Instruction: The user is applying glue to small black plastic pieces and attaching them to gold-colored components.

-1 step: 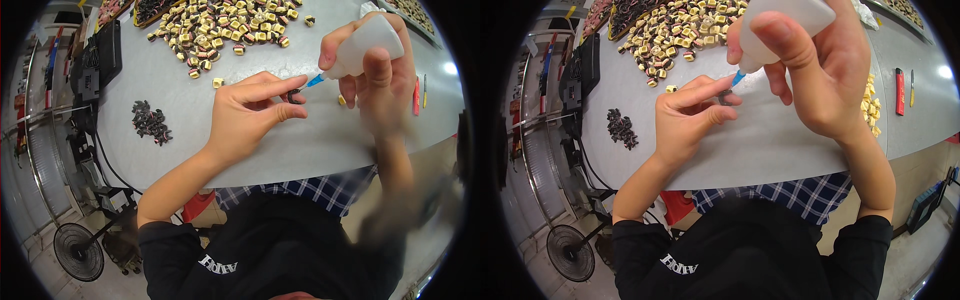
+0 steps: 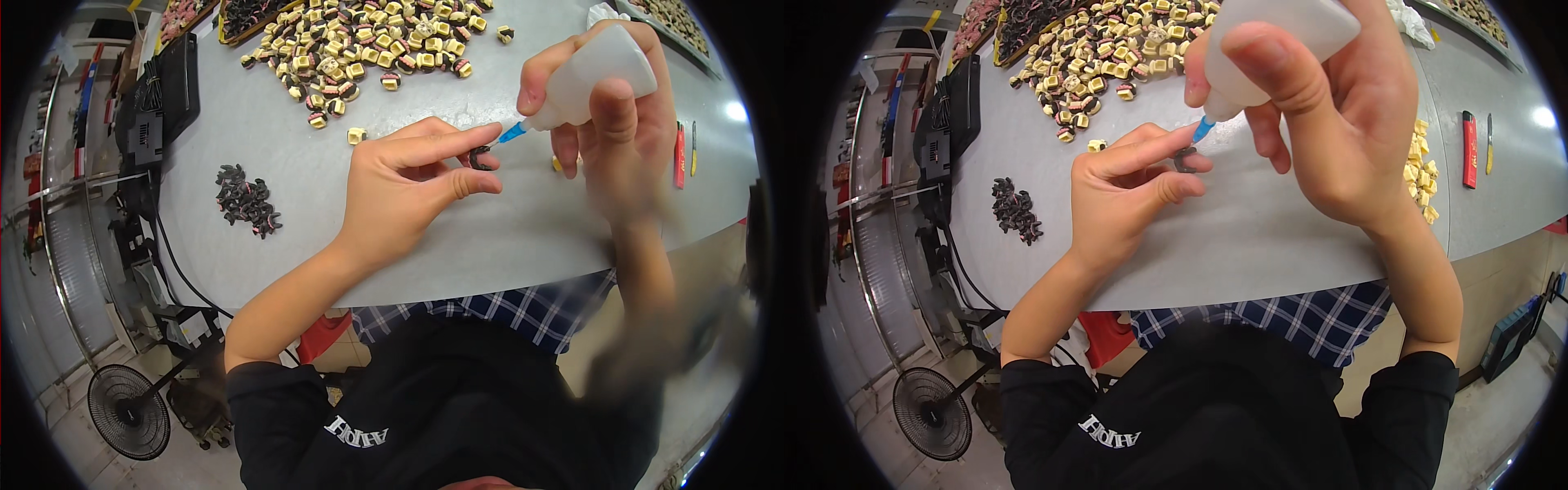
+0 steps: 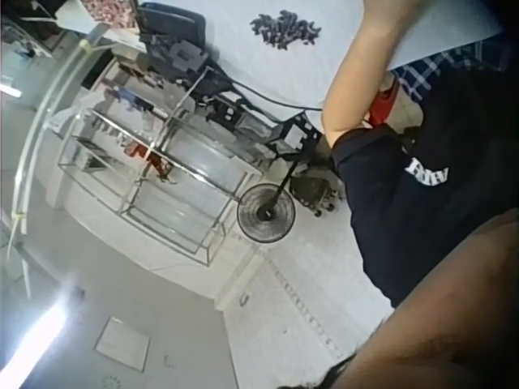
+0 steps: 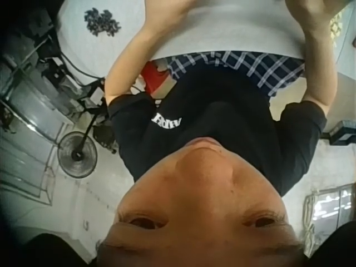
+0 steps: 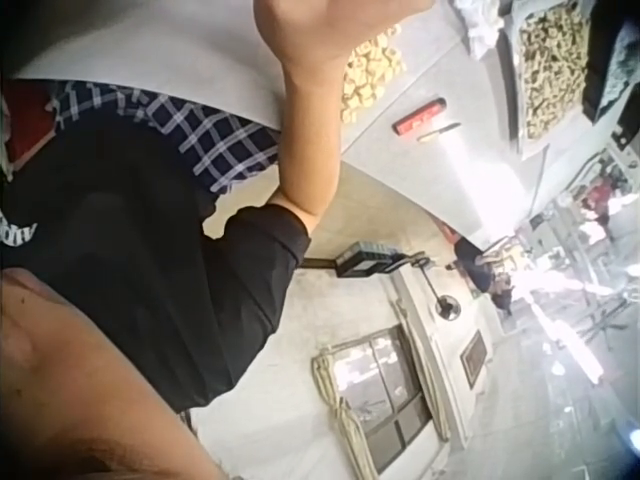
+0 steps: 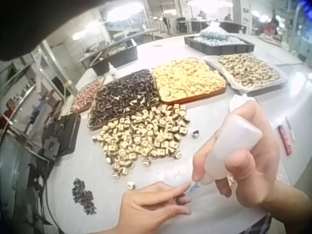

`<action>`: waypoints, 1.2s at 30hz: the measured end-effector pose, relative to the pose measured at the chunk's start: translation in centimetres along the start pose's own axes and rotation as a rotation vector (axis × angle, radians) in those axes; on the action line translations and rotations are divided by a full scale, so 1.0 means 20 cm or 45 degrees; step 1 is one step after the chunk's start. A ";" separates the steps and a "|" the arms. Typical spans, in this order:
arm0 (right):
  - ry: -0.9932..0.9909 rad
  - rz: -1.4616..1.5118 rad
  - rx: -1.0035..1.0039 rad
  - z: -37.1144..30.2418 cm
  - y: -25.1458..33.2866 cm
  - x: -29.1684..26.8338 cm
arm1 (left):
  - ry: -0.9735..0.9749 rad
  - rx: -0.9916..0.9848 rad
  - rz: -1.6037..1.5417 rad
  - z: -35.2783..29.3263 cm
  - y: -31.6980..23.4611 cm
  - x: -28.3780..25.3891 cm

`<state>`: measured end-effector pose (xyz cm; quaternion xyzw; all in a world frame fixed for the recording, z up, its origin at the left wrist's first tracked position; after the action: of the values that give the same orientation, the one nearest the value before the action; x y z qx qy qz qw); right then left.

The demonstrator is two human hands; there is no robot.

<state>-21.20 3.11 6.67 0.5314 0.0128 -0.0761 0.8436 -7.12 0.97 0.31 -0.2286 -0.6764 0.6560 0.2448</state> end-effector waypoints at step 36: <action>-0.349 -0.723 0.255 -0.11 -0.07 -0.48 | 0.003 0.021 -0.062 0.01 -0.01 0.00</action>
<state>-30.80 5.63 5.48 0.5716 0.0391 -0.3800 0.7262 -7.21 0.77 0.50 -0.2107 -0.6760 0.6552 0.2633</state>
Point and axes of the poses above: each hand's wrist, its own z-axis towards the middle knuckle, its own x-axis out of the palm, y = z × x, the point moved 8 cm from there along z, towards the middle knuckle, and after that the axes turned 4 degrees about z, right-handed, at the moved point
